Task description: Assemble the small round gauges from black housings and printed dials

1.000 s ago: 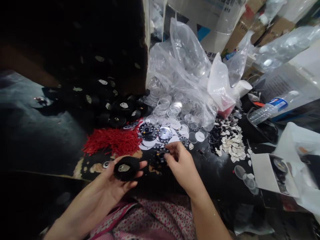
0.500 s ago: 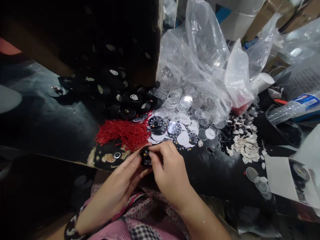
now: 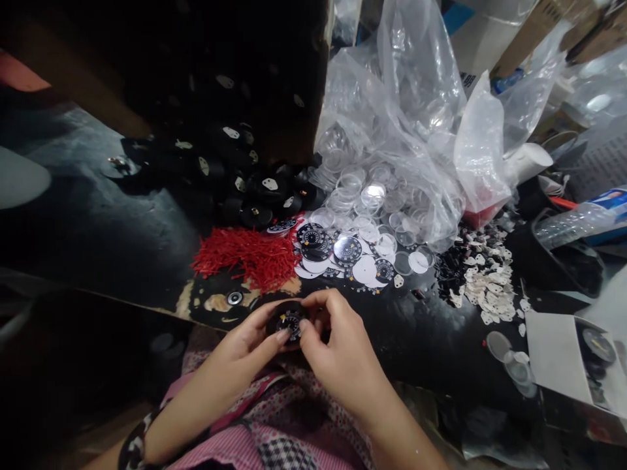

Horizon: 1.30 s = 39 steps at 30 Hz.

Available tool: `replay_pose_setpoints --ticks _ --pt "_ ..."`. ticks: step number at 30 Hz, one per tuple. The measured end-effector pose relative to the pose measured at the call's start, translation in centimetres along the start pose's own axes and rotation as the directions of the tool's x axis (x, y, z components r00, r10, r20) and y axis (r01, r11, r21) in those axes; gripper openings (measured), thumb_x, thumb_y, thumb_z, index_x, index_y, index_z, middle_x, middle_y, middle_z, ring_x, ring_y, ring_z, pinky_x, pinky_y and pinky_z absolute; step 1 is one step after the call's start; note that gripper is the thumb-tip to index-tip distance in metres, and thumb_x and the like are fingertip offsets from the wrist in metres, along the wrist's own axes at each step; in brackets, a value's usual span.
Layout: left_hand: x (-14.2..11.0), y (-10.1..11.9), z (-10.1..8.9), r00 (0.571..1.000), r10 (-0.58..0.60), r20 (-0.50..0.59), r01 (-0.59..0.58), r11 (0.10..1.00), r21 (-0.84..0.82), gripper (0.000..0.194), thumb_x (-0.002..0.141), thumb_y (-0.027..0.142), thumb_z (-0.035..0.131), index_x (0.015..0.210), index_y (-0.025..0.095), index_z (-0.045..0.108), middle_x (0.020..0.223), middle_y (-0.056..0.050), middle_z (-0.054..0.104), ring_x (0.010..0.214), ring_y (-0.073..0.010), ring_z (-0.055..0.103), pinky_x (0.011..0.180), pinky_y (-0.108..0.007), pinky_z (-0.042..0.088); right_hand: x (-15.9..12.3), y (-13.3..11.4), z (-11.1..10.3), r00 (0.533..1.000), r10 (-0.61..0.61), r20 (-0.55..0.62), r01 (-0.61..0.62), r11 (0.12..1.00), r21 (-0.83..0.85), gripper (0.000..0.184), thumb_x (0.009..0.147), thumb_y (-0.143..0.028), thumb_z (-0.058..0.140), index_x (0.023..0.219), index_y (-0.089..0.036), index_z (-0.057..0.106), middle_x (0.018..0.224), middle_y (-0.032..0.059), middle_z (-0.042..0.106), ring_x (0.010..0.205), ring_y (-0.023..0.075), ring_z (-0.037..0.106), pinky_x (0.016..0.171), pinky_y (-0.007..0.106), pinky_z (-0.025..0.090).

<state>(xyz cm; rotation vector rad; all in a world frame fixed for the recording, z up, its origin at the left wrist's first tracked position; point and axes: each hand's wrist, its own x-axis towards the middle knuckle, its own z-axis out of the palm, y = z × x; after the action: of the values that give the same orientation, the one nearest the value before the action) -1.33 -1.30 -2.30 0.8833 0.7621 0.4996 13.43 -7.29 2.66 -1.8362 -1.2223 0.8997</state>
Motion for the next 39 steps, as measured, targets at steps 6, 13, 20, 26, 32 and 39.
replay_pose_setpoints --ticks 6,13,20,26,32,39 --pt "-1.3 0.8 -3.6 0.979 0.052 -0.195 -0.034 0.995 0.098 0.035 0.078 0.034 0.073 0.113 0.028 0.067 0.112 -0.003 0.073 0.104 -0.0223 0.069 0.093 -0.029 0.055 -0.7 -1.7 0.0 0.973 -0.145 0.177 0.151 0.988 -0.019 0.017 0.091 -0.016 0.057 0.105 -0.021 0.066 0.1 0.001 0.068 0.093 0.0132 0.063 0.085 0.023 0.047" --pt "-2.9 3.1 -5.9 0.908 0.137 -0.396 -0.142 0.99 0.015 0.034 0.079 0.034 0.075 0.11 0.025 0.065 0.107 -0.001 0.075 0.101 -0.0172 0.069 0.09 -0.018 0.054 -1.8 0.8 7.5 0.72 0.084 0.689 0.236 0.904 -0.357 0.037 0.093 -0.036 0.058 0.123 -0.016 0.064 0.117 0.0113 0.069 0.106 0.0241 0.065 0.092 0.03 0.049" --pt "-3.3 4.0 -5.1 0.9 0.185 -0.395 -0.257 0.957 -0.137 0.022 0.082 0.024 0.071 0.103 0.02 0.066 0.104 -0.004 0.074 0.102 -0.0177 0.068 0.093 -0.022 0.054 -2.1 4.8 12.4 0.689 0.204 0.695 0.244 0.838 -0.488 0.032 0.091 -0.039 0.057 0.102 -0.014 0.074 0.104 0.0138 0.074 0.101 0.0298 0.068 0.089 0.035 0.052" --pt "-2.8 4.3 -5.8 0.864 0.262 -0.43 -0.348 0.928 -0.134 0.016 0.082 0.022 0.07 0.098 0.02 0.067 0.1 -0.003 0.073 0.09 -0.0149 0.067 0.084 -0.022 0.057 -2.2 6.0 10.7 0.795 0.278 0.54 0.111 0.808 -0.579 0.056 0.093 -0.049 0.049 0.133 -0.009 0.056 0.123 0.0196 0.065 0.102 0.0295 0.068 0.082 0.036 0.053" --pt "-1.8 4.4 -5.9 0.851 0.273 -0.449 -0.368 0.92 -0.138 0.024 0.08 0.023 0.072 0.104 0.024 0.066 0.103 0.001 0.071 0.088 -0.0113 0.063 0.08 -0.017 0.053 -2.6 3.2 9.5 0.722 0.207 0.66 0.212 0.842 -0.496 0.029 0.089 -0.044 0.059 0.087 -0.019 0.075 0.081 0.0065 0.076 0.072 0.0209 0.07 0.065 0.027 0.05" --pt "-1.7 3.7 -6.7 0.848 0.206 -0.489 -0.316 0.936 -0.155 0.032 0.077 0.024 0.074 0.108 0.023 0.065 0.108 -0.001 0.07 0.097 -0.0165 0.065 0.087 -0.024 0.053 3.0 -4.3 5.5 0.851 -0.378 0.366 0.524 0.667 -0.53 0.02 0.096 -0.023 0.049 0.104 -0.019 0.067 0.096 0.0052 0.073 0.091 0.0204 0.064 0.084 0.033 0.042"
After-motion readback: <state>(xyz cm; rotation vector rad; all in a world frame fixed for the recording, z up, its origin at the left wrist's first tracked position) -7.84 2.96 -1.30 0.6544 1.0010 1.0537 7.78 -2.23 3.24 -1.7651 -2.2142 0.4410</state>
